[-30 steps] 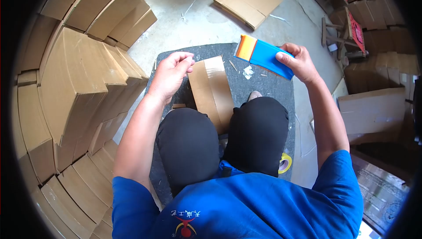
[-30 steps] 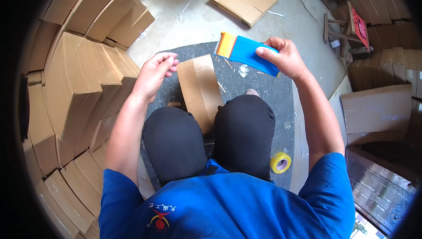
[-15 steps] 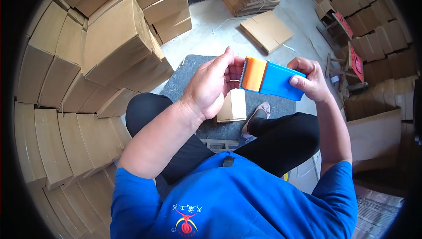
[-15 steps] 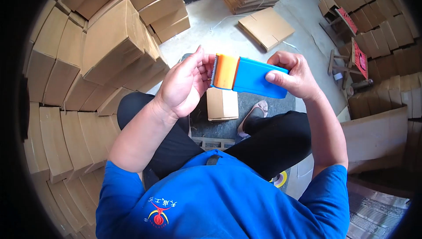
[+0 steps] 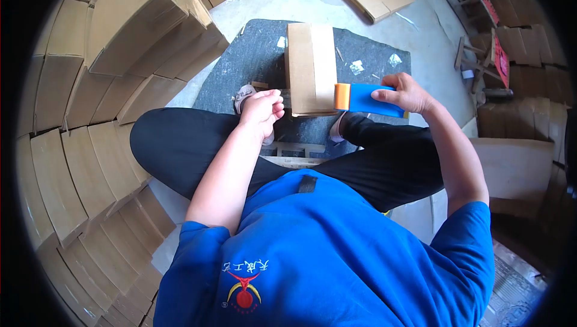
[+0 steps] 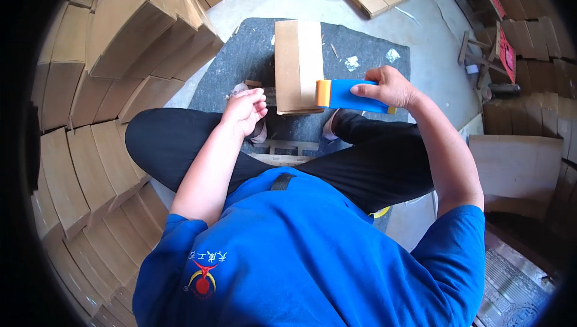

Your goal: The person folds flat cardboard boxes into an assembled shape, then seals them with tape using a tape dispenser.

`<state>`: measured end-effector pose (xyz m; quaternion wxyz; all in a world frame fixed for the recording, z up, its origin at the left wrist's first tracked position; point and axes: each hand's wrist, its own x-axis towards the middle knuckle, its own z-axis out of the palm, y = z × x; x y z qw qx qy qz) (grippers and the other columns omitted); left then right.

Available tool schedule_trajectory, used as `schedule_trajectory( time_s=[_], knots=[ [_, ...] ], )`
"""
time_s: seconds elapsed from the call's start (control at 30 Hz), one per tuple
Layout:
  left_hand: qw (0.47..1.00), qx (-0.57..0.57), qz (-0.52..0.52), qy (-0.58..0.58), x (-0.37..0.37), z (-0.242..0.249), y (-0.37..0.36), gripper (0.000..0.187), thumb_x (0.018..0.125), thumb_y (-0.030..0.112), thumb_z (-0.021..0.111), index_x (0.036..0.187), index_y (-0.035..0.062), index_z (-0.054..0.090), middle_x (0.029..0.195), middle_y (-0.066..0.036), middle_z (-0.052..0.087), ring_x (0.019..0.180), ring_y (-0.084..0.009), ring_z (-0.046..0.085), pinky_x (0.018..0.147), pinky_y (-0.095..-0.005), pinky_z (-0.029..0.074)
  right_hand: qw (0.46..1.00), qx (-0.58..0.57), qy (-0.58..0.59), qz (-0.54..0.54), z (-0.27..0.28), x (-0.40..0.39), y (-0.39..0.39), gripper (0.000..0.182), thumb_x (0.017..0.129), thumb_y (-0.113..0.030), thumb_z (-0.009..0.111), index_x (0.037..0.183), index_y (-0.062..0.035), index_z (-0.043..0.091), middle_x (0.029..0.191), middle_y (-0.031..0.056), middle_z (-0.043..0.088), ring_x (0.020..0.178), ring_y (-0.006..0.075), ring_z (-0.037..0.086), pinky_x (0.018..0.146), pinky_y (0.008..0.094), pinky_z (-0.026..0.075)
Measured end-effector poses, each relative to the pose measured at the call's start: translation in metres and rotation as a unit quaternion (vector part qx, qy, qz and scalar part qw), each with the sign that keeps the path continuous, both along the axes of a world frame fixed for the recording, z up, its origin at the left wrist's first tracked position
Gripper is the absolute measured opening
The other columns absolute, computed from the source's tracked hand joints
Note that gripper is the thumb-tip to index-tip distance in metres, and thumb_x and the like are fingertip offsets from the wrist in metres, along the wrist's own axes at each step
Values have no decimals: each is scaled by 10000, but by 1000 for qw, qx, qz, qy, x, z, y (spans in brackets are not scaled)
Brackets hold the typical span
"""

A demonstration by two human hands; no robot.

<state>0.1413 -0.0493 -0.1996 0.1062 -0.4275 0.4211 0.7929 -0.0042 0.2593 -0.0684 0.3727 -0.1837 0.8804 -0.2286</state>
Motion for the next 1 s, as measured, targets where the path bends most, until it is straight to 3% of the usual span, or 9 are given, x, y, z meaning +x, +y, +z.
schedule_trajectory(
  time_s=[0.2,0.3,0.77,0.9,0.93,1.0],
  knots=[
    [995,-93,5,-23,-8,-23,15,168,932,229,719,970,86,640,743,41,574,586,-56,515,509,-206,416,1000,-11,-9,-14,-23,-4,-1,565,798,-537,731,832,26,697,706,111,642,685,172,626,649,343,516],
    [991,-137,3,-7,-7,-24,10,171,941,239,708,965,84,641,749,43,577,588,-41,508,499,-188,393,1000,-10,-22,-2,-26,-8,-3,565,801,-543,730,832,20,700,705,103,643,687,164,626,644,335,515],
    [988,-154,10,-27,-13,-41,11,156,948,250,696,933,100,657,730,48,580,585,-35,506,466,-185,366,999,7,-34,7,-33,-15,-13,595,797,-579,717,880,10,721,771,131,690,749,196,675,697,338,543],
    [988,-151,5,-41,-13,-64,21,185,963,277,673,886,109,652,698,60,550,547,-39,477,419,-204,314,999,20,-28,14,-35,-15,-16,596,796,-576,717,884,13,720,779,136,690,754,203,675,700,343,544],
    [990,-137,19,-37,-14,-74,24,200,941,223,706,919,25,682,749,1,632,607,-89,531,576,-258,448,999,19,-28,16,-37,-15,-16,596,796,-576,717,884,13,720,779,136,690,754,203,675,700,343,544],
    [990,-129,32,-53,-19,-70,37,221,970,214,666,960,-6,684,836,-36,686,696,-126,606,649,-278,483,999,-5,-27,16,-43,-13,-15,561,808,-557,723,819,2,673,695,74,612,664,153,597,599,316,481]
  ],
)
